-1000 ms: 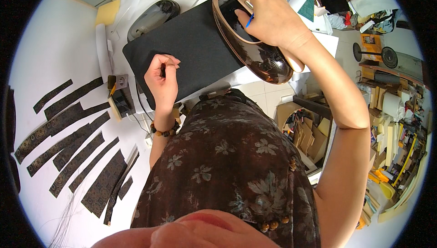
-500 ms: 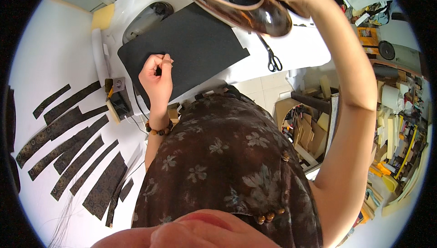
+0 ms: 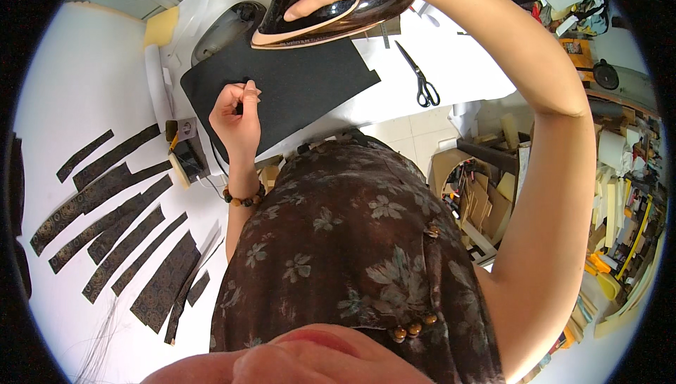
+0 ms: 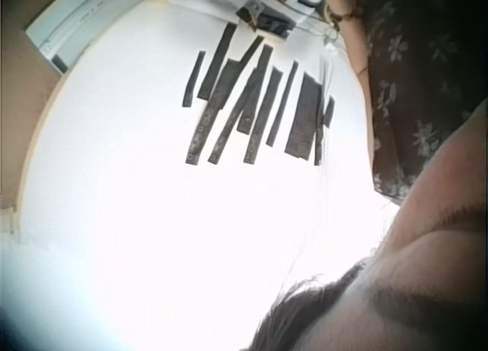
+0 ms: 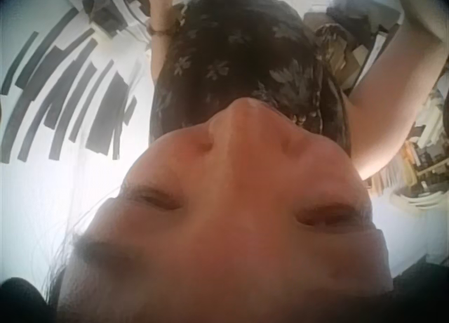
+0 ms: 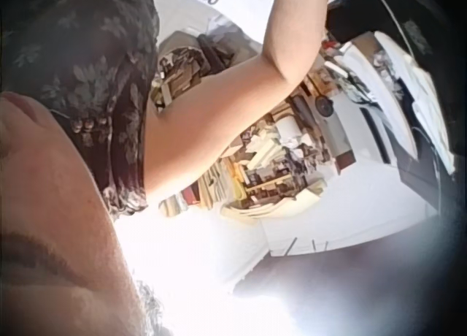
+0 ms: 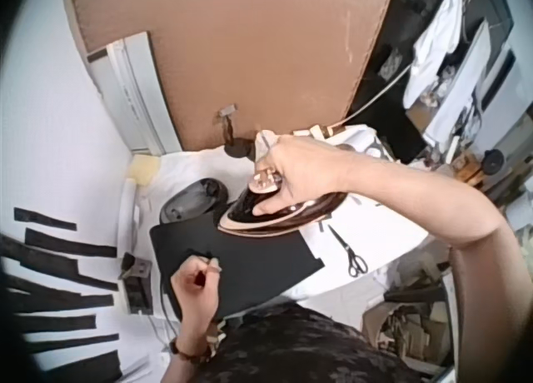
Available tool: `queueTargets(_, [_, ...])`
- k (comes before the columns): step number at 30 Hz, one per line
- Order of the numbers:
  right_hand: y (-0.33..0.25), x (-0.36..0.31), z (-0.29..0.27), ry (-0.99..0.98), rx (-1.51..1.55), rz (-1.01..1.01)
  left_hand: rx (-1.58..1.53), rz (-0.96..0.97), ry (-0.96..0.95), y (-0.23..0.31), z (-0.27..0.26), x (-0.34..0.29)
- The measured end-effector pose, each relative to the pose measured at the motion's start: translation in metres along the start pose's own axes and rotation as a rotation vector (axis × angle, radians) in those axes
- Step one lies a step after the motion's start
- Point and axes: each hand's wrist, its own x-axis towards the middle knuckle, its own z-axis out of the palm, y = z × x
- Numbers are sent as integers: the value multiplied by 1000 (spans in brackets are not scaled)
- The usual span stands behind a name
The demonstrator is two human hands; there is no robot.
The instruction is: The person applies glue to a black fabric strip and uses a brush to spread it along the edge of a lampshade frame. They then iron the glued area to secure the fabric and trim excess material with scissors.
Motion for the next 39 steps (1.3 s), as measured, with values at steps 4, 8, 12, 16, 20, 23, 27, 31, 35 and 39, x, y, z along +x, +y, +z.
queueTargets(4, [6,-1,9,26,-35,-30,-14,12,14,0,3,0])
queueTargets(8, [7,5,6,-1,-78,-39,2,-27,34,1,4,0])
queueTargets(12, [9,4,11,13,-115,-93,76,-12,32,0,3,2])
queueTargets(16, [5,-9,11,-15,-150,-80,114,-24,66,1,7,4])
queueTargets(20, [-4,-24,14,-78,-161,-40,165,0,69,6,7,5])
queueTargets(23, [-11,-22,8,-127,-131,-10,183,-1,61,6,5,3])
queueTargets(27, [-1,-11,6,-60,-150,-23,219,36,5,8,7,5])
queueTargets(31, [7,-6,8,-3,-141,-55,370,79,-38,17,9,8])
queueTargets(35, [6,-16,13,-35,-186,-69,416,71,-35,15,9,7])
queueTargets(39, [-6,-41,17,-90,-207,-37,405,65,-18,14,9,6])
